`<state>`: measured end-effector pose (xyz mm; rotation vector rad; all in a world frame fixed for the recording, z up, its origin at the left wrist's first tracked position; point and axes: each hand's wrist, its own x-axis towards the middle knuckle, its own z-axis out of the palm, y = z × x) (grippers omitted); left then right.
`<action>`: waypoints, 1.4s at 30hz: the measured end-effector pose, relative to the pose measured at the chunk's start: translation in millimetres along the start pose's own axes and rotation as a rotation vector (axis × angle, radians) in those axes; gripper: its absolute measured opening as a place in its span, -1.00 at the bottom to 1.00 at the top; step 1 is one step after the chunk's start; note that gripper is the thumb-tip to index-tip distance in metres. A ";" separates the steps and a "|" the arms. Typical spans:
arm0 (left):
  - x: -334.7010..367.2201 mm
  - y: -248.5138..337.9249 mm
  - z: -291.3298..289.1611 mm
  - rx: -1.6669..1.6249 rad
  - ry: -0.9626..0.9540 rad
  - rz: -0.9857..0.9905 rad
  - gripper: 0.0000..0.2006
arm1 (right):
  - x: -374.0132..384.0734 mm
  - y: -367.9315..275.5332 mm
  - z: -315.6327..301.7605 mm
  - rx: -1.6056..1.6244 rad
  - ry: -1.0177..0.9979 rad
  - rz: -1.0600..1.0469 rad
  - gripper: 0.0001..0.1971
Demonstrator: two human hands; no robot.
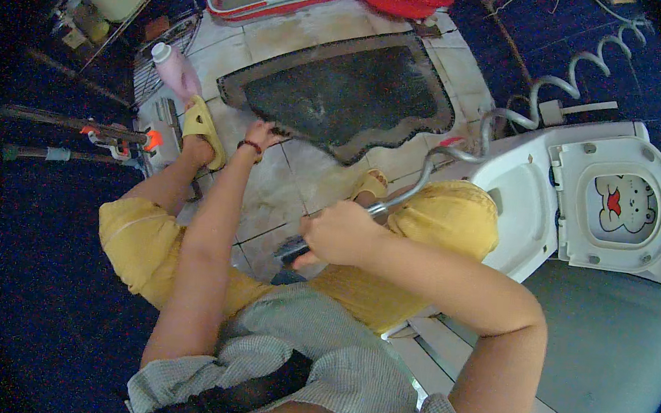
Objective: The person scrubs a dark bath mat on the tiled floor using a pink brush and a handheld shower head. They repeatedly rinse the mat with water and scrub it to remove soap suds.
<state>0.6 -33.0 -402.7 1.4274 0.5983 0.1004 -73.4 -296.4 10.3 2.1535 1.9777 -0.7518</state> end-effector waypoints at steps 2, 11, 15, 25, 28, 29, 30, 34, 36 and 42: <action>25.1 16.5 -49.1 0.214 0.036 0.228 -0.84 | 17.7 -21.5 -4.5 0.007 0.129 -0.066 -0.38; -42.1 197.4 47.3 -0.215 -0.097 -0.129 -0.84 | 30.3 4.9 19.0 0.053 0.058 0.160 -0.45; -50.5 219.8 31.5 -0.313 -0.129 -0.062 -0.81 | 36.2 19.9 24.0 0.056 0.034 0.276 -0.46; -64.2 170.3 13.4 -0.113 -0.085 -0.138 -0.84 | 46.3 31.8 40.8 0.005 -0.201 0.345 -0.41; -66.0 89.4 -3.0 1.192 -0.183 0.401 -0.73 | 42.9 36.0 42.1 -0.077 -0.271 0.289 -0.40; -59.3 55.2 -28.7 1.016 -0.248 0.235 -0.68 | 46.7 31.2 34.0 -0.116 -0.277 0.246 -0.39; -53.0 26.4 -58.0 0.847 -0.269 0.068 -0.63 | 50.8 28.6 25.4 -0.131 -0.242 0.235 -0.38; -55.9 -56.6 -63.1 0.605 -0.192 -0.195 -0.70 | 35.1 47.8 -2.5 -0.122 -0.168 0.385 -0.30; -51.8 -58.4 -117.0 0.702 -0.069 -0.160 -0.73 | 29.5 50.0 -51.4 -0.198 -0.101 0.458 -0.28; -76.4 19.7 -26.1 -0.300 0.422 -0.568 -0.76 | -17.1 118.9 -92.2 -0.388 0.069 0.562 -0.25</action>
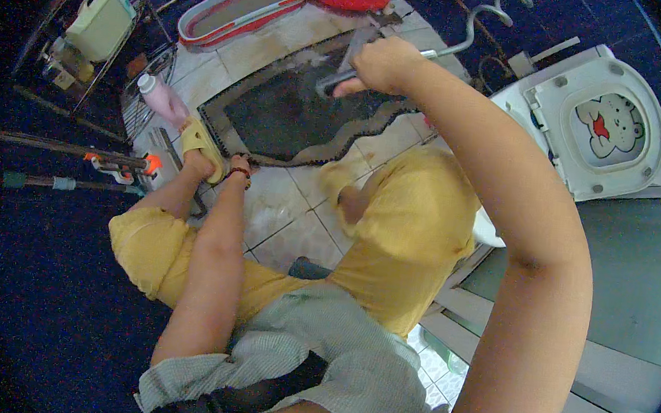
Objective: The person scrubs a dark bath mat on the tiled floor using a pink brush and a handheld shower head. They repeatedly rinse the mat with water and scrub it to remove soap suds.
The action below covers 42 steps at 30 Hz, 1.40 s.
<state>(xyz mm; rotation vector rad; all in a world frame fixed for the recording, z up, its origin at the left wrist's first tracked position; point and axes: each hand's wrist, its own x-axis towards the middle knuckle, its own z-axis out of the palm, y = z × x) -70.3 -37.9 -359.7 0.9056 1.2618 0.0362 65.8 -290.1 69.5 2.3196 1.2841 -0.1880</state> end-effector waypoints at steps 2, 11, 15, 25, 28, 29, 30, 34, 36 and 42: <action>-22.8 22.4 12.4 0.000 0.065 0.122 -0.77 | 1.5 8.8 28.9 -0.016 -0.173 -0.025 -0.28; -15.6 39.3 10.9 1.134 0.791 0.431 -0.69 | 74.8 -84.7 235.9 0.112 -0.430 -0.292 -0.67; -39.6 13.5 40.6 1.232 0.225 1.198 -0.69 | 82.8 -110.5 302.5 0.126 -0.293 -0.441 -0.78; -41.6 -104.3 146.8 1.761 -0.556 1.430 -0.73 | 22.1 -108.1 345.5 0.255 -0.601 0.117 -0.76; -21.4 -99.3 164.6 1.829 -0.629 1.309 -0.74 | 15.9 -142.4 369.7 0.248 -0.475 -0.118 -0.84; -9.6 -98.3 160.8 1.852 -0.630 1.233 -0.74 | 26.2 -153.3 362.9 0.289 -0.425 -0.175 -0.85; -2.8 -92.7 155.6 1.758 -0.599 1.270 -0.78 | 38.5 -160.0 348.9 0.331 -0.376 -0.227 -0.86; -14.4 -56.8 156.1 1.470 -0.560 1.335 -0.86 | 72.1 -151.9 364.2 0.126 -0.267 -0.249 -0.86; -23.3 -38.9 142.8 1.336 -0.506 1.367 -0.86 | 103.6 -107.8 361.1 0.225 -0.273 -0.223 -0.86; -31.4 -24.3 137.7 1.083 -0.418 1.422 -0.85 | 127.2 -51.9 370.2 0.099 -0.335 -0.267 -0.66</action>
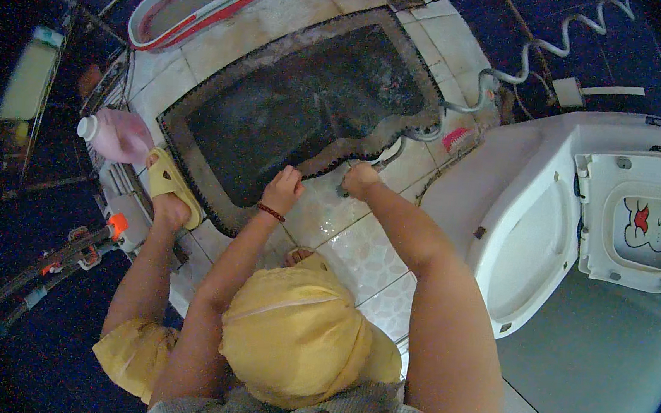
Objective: The person scrubs a dark bath mat on the tiled floor using a pink brush and a handheld shower head. They repeatedly rinse the mat with water and scrub it to remove soap suds.
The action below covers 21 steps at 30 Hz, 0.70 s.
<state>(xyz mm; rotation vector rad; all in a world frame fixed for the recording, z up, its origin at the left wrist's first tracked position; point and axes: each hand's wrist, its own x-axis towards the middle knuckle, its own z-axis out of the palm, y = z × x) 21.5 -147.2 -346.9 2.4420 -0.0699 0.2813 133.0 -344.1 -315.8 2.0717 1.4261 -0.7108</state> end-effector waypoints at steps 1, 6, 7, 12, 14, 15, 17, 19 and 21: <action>0.8 0.1 -0.4 0.009 0.016 0.008 -0.83 | 0.3 -8.3 1.9 0.029 0.031 -0.031 -0.66; 0.5 -3.0 0.1 0.019 0.037 0.033 -0.82 | 6.8 -29.1 -10.8 0.142 0.064 -0.045 -0.70; 1.8 -3.5 0.0 0.010 0.032 0.045 -0.82 | 12.1 -33.1 -13.4 0.125 0.075 -0.023 -0.72; -2.4 -4.1 1.7 0.018 -0.005 0.042 -0.82 | 18.1 -41.0 -37.3 0.191 0.096 0.052 -0.75; 0.2 -3.5 -0.3 0.027 -0.044 0.038 -0.81 | 17.3 -35.1 -29.6 0.201 0.054 0.045 -0.74; 2.2 -0.8 -1.3 0.046 -0.132 -0.007 -0.81 | 14.4 -32.9 -27.5 0.171 0.007 0.046 -0.73; 7.0 7.3 -3.4 0.088 -0.307 -0.100 -0.79 | 5.2 -26.6 -20.8 0.165 -0.083 0.074 -0.72; 7.1 6.0 8.6 0.198 -0.312 -0.097 -0.75 | -9.1 -16.4 -10.0 0.202 -0.171 0.133 -0.75; 21.8 16.4 15.5 0.229 -0.383 -0.101 -0.69 | -29.2 -6.0 -7.7 0.209 -0.261 0.233 -0.76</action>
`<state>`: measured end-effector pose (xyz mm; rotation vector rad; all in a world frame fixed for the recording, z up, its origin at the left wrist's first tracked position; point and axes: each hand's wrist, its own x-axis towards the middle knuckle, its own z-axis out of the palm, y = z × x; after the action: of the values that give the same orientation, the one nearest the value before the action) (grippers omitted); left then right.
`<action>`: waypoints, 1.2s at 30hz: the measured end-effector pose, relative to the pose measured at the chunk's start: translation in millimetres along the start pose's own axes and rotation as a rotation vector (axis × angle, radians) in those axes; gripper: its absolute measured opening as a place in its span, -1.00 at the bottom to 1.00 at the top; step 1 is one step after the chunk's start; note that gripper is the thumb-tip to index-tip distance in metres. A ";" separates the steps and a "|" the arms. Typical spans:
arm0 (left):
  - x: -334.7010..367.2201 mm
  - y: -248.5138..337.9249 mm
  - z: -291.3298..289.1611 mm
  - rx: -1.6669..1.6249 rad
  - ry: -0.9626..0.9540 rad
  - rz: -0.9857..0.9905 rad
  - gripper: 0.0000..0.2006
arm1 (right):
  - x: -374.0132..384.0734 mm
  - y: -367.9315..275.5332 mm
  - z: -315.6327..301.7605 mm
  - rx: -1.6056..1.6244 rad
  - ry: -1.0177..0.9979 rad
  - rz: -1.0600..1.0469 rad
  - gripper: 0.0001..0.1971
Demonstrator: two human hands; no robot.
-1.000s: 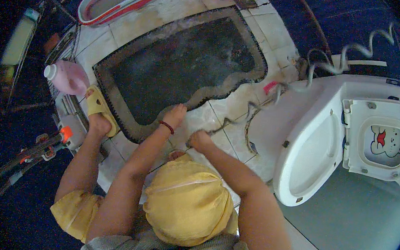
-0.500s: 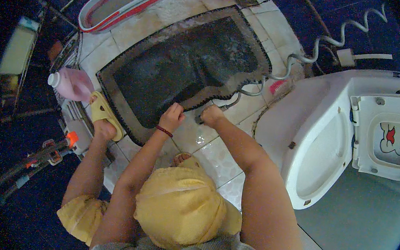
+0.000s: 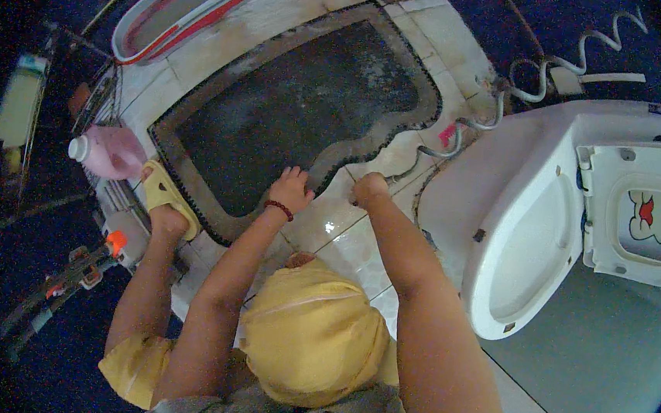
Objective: The person scrubs a dark bath mat on the tiled floor using a pink brush and a handheld shower head. They repeatedly rinse the mat with water and scrub it to remove soap suds.
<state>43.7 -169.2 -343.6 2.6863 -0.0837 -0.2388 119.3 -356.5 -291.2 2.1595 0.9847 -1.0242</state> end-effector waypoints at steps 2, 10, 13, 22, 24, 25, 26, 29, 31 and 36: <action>28.3 14.6 -1.7 -0.029 -0.143 0.005 -0.62 | -8.6 14.7 6.4 0.022 -0.086 0.085 -0.78; 109.8 75.0 63.8 -0.029 -0.090 0.380 -0.72 | 6.6 9.5 22.6 0.053 -0.088 0.050 -0.75; 130.3 63.3 112.8 0.020 0.033 0.453 -0.78 | 13.6 -14.0 -0.7 0.052 -0.136 -0.066 -0.74; 138.5 46.3 41.3 -0.116 0.482 0.475 -0.92 | 26.4 35.8 -27.3 0.082 0.067 -0.002 -0.77; 136.6 45.4 35.0 -0.154 0.412 0.470 -0.90 | 33.8 28.7 -31.4 0.142 0.186 -0.105 -0.79; 135.3 45.5 32.6 -0.174 0.374 0.468 -0.89 | 33.6 27.3 -30.8 0.118 0.181 -0.109 -0.79; 136.7 41.9 31.8 -0.179 0.398 0.446 -0.90 | 32.7 26.8 -36.5 0.086 0.184 -0.120 -0.79; 140.3 35.6 30.1 -0.206 0.457 0.411 -0.89 | 37.6 53.3 -35.0 0.017 0.152 -0.019 -0.74; 140.0 42.2 23.2 -0.246 0.478 0.440 -0.88 | 34.1 76.1 -30.6 0.046 0.092 0.113 -0.70; 139.0 41.5 25.9 -0.252 0.423 0.405 -0.86 | 30.6 66.9 -28.0 -0.046 0.069 -0.013 -0.65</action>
<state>174.8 -231.0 -370.1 2.3468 -0.4292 0.4137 197.7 -363.7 -289.6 2.1663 1.0447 -0.9294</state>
